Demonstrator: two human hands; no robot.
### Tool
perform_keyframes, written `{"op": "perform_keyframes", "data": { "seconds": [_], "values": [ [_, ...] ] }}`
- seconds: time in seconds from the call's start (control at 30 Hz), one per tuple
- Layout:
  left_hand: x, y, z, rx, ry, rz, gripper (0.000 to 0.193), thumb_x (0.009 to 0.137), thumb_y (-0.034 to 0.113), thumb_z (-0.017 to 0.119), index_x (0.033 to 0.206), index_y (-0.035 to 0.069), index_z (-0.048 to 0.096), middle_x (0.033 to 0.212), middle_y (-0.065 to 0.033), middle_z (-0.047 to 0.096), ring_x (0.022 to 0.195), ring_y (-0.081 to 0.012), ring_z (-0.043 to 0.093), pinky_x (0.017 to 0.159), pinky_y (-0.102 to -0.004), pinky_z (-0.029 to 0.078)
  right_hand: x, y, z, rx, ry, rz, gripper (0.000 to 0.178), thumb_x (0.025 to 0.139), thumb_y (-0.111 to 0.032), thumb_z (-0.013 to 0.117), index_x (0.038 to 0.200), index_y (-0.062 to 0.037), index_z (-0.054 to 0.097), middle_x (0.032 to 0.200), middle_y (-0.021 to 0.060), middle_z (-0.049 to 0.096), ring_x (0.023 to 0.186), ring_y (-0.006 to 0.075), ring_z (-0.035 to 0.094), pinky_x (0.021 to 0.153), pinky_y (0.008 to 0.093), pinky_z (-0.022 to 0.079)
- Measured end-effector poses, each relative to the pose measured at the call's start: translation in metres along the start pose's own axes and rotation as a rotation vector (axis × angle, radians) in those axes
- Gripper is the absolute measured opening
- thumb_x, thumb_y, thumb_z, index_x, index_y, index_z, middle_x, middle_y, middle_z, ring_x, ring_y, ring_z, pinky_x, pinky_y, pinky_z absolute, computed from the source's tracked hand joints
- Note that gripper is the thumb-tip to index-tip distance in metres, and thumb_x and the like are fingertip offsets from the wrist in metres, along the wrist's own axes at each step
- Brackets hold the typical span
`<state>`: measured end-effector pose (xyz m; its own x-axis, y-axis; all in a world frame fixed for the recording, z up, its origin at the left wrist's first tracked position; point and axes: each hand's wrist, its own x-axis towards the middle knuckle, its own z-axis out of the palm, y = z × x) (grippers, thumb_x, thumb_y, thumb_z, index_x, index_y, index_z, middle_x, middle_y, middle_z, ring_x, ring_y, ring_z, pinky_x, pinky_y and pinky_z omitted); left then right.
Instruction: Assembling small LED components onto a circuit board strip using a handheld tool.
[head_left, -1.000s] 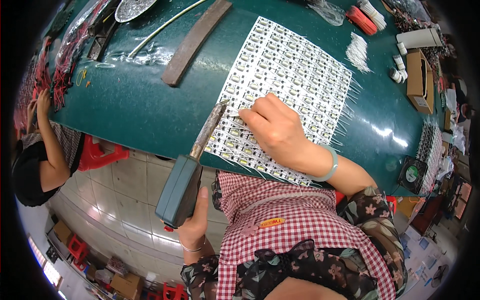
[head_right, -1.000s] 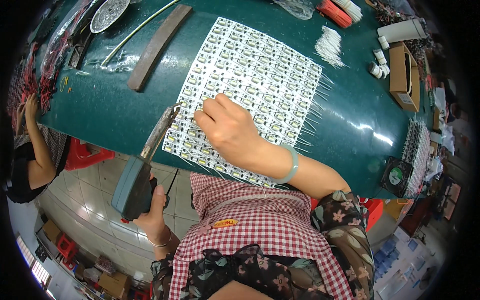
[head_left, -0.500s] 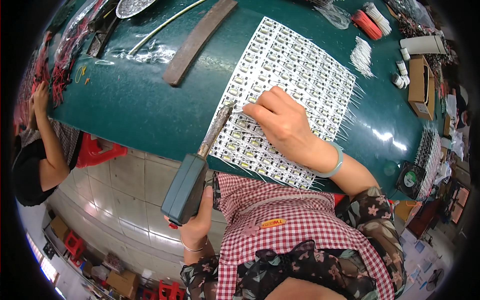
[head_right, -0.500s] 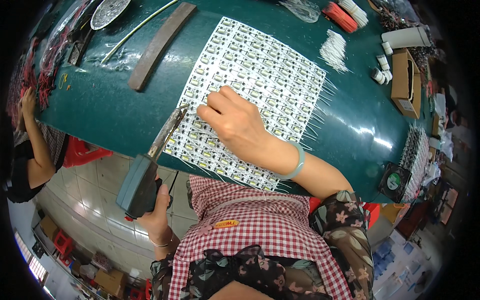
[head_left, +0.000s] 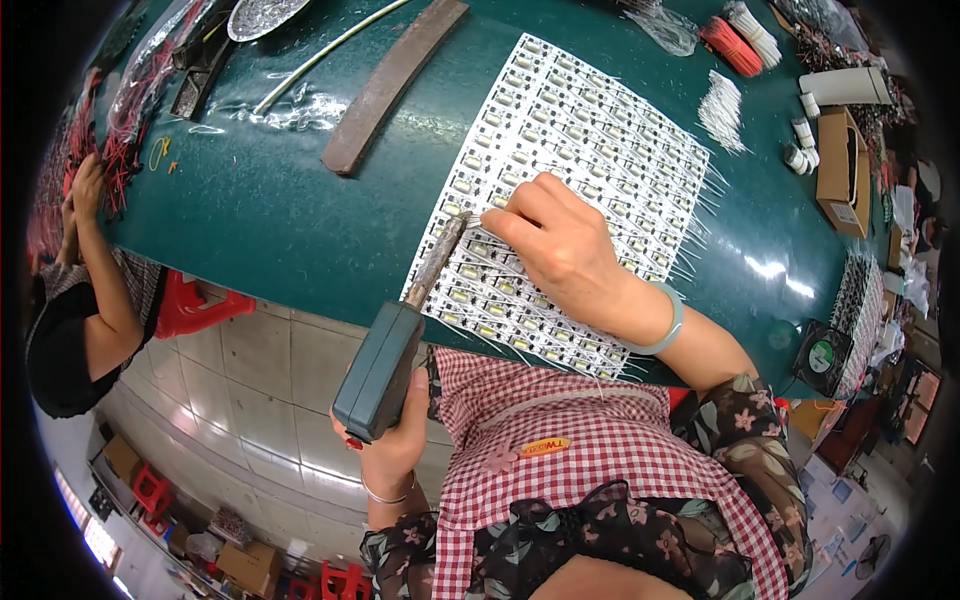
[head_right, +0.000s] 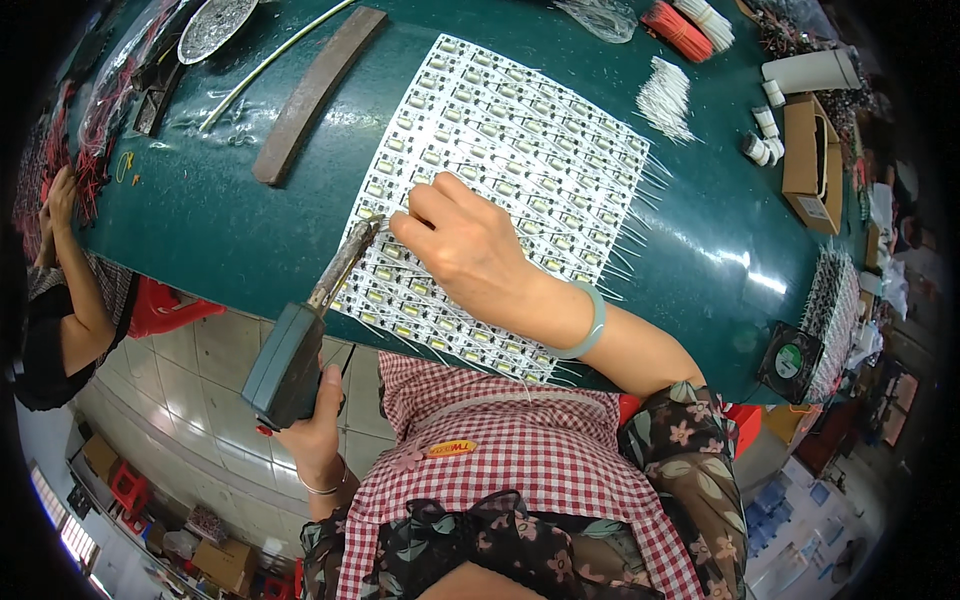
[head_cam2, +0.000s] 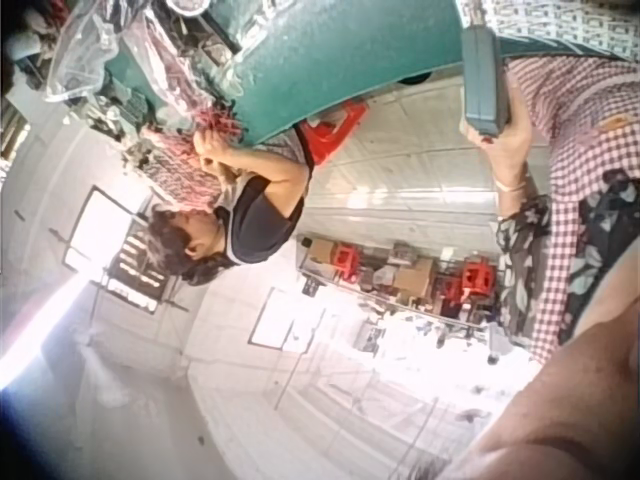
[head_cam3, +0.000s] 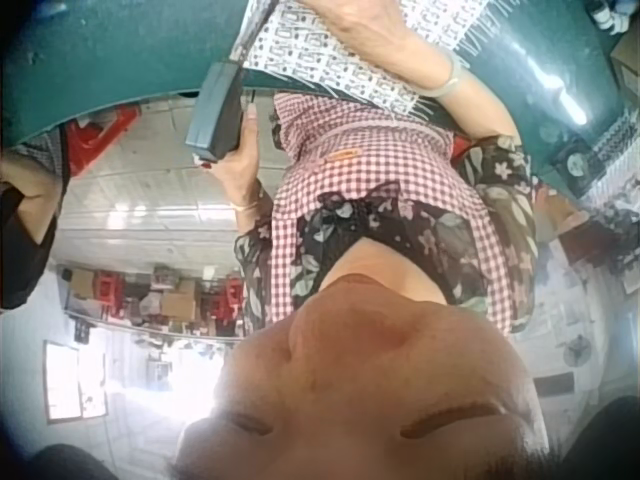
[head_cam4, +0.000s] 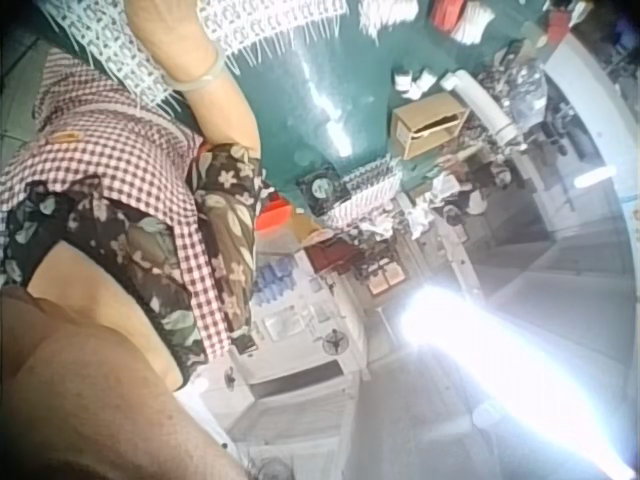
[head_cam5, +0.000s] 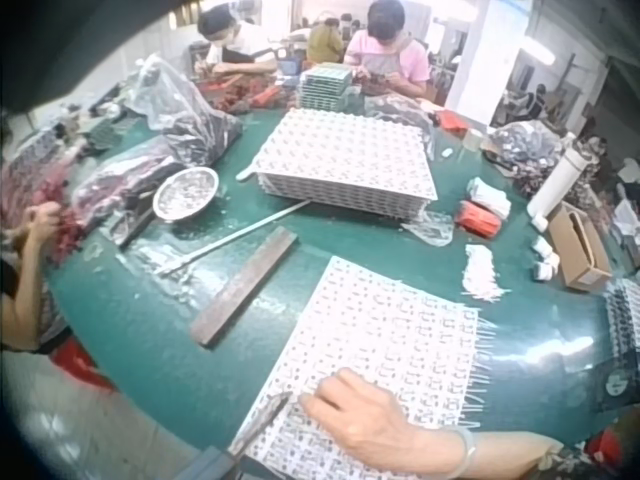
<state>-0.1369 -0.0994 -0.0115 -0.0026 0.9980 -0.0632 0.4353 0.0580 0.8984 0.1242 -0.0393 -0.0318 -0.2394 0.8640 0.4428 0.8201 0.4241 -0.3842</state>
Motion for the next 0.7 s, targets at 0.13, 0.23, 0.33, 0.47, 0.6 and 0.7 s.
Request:
{"op": "perform_keyframes", "data": {
  "seconds": [0.13,0.23,0.33,0.47,0.6,0.7],
  "values": [
    [0.0,-0.003,-0.002,0.004,-0.032,0.009,0.026,0.082,0.002,0.08,0.105,-0.003,0.071,0.09,-0.0092,0.071,0.068,-0.016,0.066,0.061,-0.0283,0.051,0.0,0.001,0.0,-0.006,0.005,-0.006,0.019,0.074,0.0,0.065,0.092,-0.0036,0.066,0.085,0.0065,0.054,0.083,0.0219,0.056,0.064,0.0315,0.05],
    [-0.007,-0.013,-0.006,0.043,-0.06,0.081,0.034,0.085,-0.004,0.077,0.117,-0.007,0.067,0.099,-0.0095,0.069,0.07,-0.01,0.06,0.058,-0.0243,0.048,0.002,0.0,0.0,-0.006,0.01,-0.015,0.018,0.073,0.0,0.066,0.091,-0.0031,0.065,0.084,0.0067,0.053,0.082,0.0219,0.056,0.063,0.0314,0.05],
    [-0.013,-0.017,-0.009,-0.013,-0.038,0.045,0.034,0.086,-0.005,0.076,0.119,-0.007,0.066,0.1,-0.0097,0.069,0.069,-0.0095,0.059,0.057,-0.0235,0.047,0.001,0.001,0.0,-0.004,0.004,-0.019,0.018,0.073,0.001,0.066,0.09,-0.0028,0.065,0.084,0.0069,0.053,0.081,0.0218,0.055,0.062,0.0314,0.05],
    [-0.013,-0.015,-0.009,-0.054,-0.042,0.036,0.035,0.086,-0.006,0.074,0.12,-0.006,0.066,0.101,-0.0098,0.068,0.068,-0.0093,0.059,0.057,-0.0227,0.047,0.001,0.001,0.0,-0.006,0.005,-0.02,0.017,0.073,0.001,0.066,0.09,-0.0027,0.065,0.084,0.007,0.053,0.081,0.0216,0.055,0.06,0.0314,0.05],
    [-0.009,-0.013,-0.009,-0.004,-0.058,0.116,0.036,0.086,-0.008,0.073,0.121,-0.006,0.066,0.102,-0.0099,0.068,0.068,-0.0094,0.059,0.056,-0.0222,0.046,0.002,-0.001,0.0,0.006,0.026,-0.02,0.017,0.072,0.001,0.066,0.089,-0.0023,0.064,0.082,0.0073,0.053,0.08,0.0215,0.055,0.06,0.0314,0.049],
    [-0.01,-0.014,-0.008,-0.022,-0.055,0.095,0.038,0.085,-0.008,0.073,0.122,-0.006,0.065,0.102,-0.0099,0.068,0.068,-0.0096,0.059,0.056,-0.0221,0.046,0.001,-0.001,-0.001,0.021,0.047,-0.021,0.017,0.071,0.001,0.066,0.088,-0.0017,0.065,0.082,0.0073,0.052,0.08,0.0225,0.056,0.061,0.0326,0.049]
  ]
}}
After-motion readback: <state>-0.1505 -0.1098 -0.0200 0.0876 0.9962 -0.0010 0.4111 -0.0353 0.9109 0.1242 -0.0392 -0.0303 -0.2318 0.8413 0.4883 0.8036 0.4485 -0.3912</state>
